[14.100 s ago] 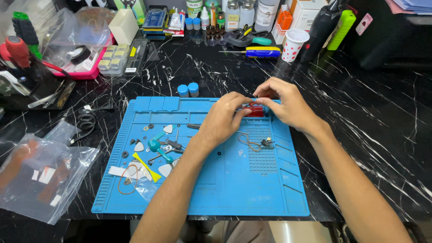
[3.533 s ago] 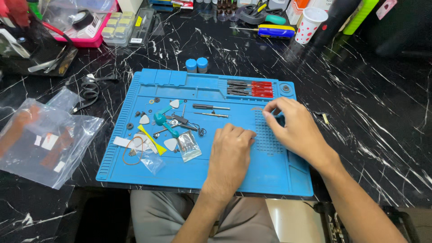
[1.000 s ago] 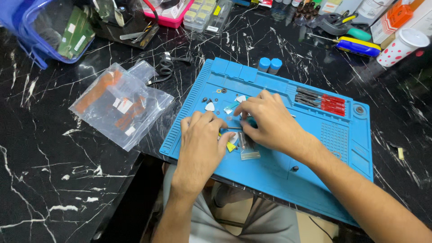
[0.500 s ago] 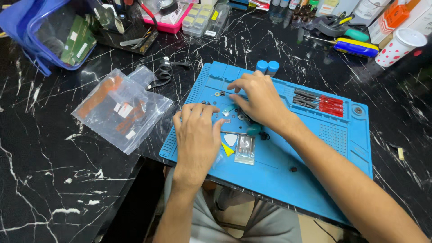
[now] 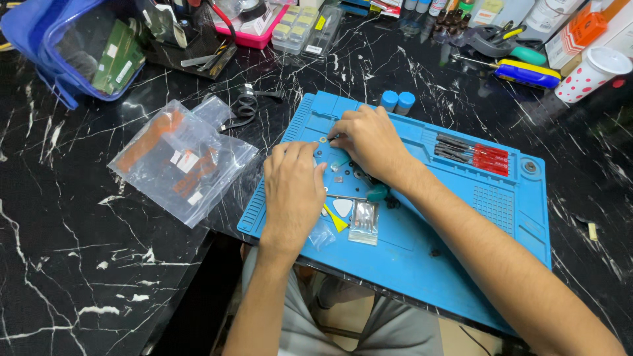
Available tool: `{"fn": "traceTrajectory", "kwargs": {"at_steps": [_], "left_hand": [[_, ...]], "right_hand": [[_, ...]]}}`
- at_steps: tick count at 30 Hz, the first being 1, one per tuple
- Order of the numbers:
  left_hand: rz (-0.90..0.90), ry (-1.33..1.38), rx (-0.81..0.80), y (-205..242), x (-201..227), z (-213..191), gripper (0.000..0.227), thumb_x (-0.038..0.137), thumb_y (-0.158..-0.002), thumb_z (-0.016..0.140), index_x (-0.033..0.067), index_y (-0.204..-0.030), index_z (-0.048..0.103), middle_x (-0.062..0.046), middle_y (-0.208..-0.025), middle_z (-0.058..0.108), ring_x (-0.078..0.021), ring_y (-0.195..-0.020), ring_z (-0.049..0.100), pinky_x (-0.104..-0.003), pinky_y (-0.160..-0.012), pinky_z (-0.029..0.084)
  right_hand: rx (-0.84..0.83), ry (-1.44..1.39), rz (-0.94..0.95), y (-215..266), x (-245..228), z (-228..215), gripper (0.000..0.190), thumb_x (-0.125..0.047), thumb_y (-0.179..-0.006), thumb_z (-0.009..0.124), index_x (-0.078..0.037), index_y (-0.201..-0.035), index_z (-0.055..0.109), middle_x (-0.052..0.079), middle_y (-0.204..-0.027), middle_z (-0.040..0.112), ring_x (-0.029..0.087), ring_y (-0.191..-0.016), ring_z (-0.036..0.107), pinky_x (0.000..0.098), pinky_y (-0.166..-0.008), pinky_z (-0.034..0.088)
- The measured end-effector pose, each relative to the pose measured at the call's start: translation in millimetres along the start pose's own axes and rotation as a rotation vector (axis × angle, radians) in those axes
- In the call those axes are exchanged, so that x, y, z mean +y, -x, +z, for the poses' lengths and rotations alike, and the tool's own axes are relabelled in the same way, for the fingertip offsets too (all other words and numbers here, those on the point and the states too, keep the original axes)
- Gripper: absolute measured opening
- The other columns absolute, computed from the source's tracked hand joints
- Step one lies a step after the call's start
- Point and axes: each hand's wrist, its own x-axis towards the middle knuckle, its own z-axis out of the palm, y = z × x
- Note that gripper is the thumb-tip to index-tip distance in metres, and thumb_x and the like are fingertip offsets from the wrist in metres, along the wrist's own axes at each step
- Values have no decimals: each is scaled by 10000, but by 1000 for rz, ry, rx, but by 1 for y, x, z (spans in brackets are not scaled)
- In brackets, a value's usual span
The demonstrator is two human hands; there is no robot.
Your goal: The person organizes small tools and parts on a blue work mat. They pick up screwdrivers, bits, and small components, then place them into designated slots and compartments on the mat. The person also handles a red plastic case and arranges items within it.
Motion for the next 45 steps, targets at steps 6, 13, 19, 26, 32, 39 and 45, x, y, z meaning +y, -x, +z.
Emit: {"fn": "traceTrajectory", "kwargs": {"at_steps": [6, 13, 19, 26, 32, 39, 45], "left_hand": [[61, 16, 10, 2, 4, 2, 324, 139, -984, 649, 10, -1281, 657, -152, -1176, 659, -325, -1261, 541, -503, -1061, 399], [116, 163, -17, 0, 38, -4, 307, 153, -984, 643, 10, -1254, 677, -159, -1157, 672, -328, -1243, 563, -498, -1051, 423], [351, 290, -35, -8, 85, 37, 345, 190, -963, 658, 29, -1268, 655, -130, -1191, 685, -346, -1172, 567, -500, -939, 454], [618, 107, -202, -42, 176, 133, 346, 291, -874, 759, 76, -1135, 687, -97, -1060, 690, -367, -1074, 592, -528, -857, 485], [636, 109, -254, -63, 221, 189, 270, 166, -855, 749, 61, -1104, 747, -129, -1050, 702, -307, -1132, 608, -461, -928, 495], [586, 105, -227, -72, 233, 199, 139, 105, -883, 724, 32, -982, 789, -144, -1003, 715, -296, -1122, 606, -444, -980, 486], [528, 189, -234, -72, 234, 195, 92, 79, -873, 731, 47, -918, 805, -128, -906, 711, -286, -1058, 617, -457, -965, 483]], "right_hand": [[-7, -82, 41, 10, 2, -8, 132, -184, -848, 820, -182, -925, 712, -39, -822, 664, 199, -818, 610, 365, -754, 400], [158, -237, 45, 75, 35, -55, 157, -154, -874, 791, -209, -971, 680, -46, -900, 735, 187, -864, 657, 362, -821, 437], [214, -376, 463, 156, 85, -112, 121, -68, -920, 810, -68, -999, 718, 21, -850, 710, 96, -737, 574, 248, -752, 475], [363, -451, 731, 211, 138, -102, 129, -68, -967, 766, -54, -1095, 752, 77, -957, 753, 84, -818, 669, 199, -751, 492], [341, -419, 841, 236, 160, -95, 159, -135, -944, 790, -193, -1091, 785, 14, -928, 753, 64, -716, 563, 213, -695, 458], [349, -453, 918, 241, 165, -106, 188, -186, -934, 788, -227, -1117, 768, -44, -944, 750, -9, -682, 498, 129, -653, 416], [315, -405, 897, 237, 162, -104, 163, -142, -923, 788, -203, -1073, 784, -9, -925, 760, 25, -674, 524, 157, -630, 420]]}}
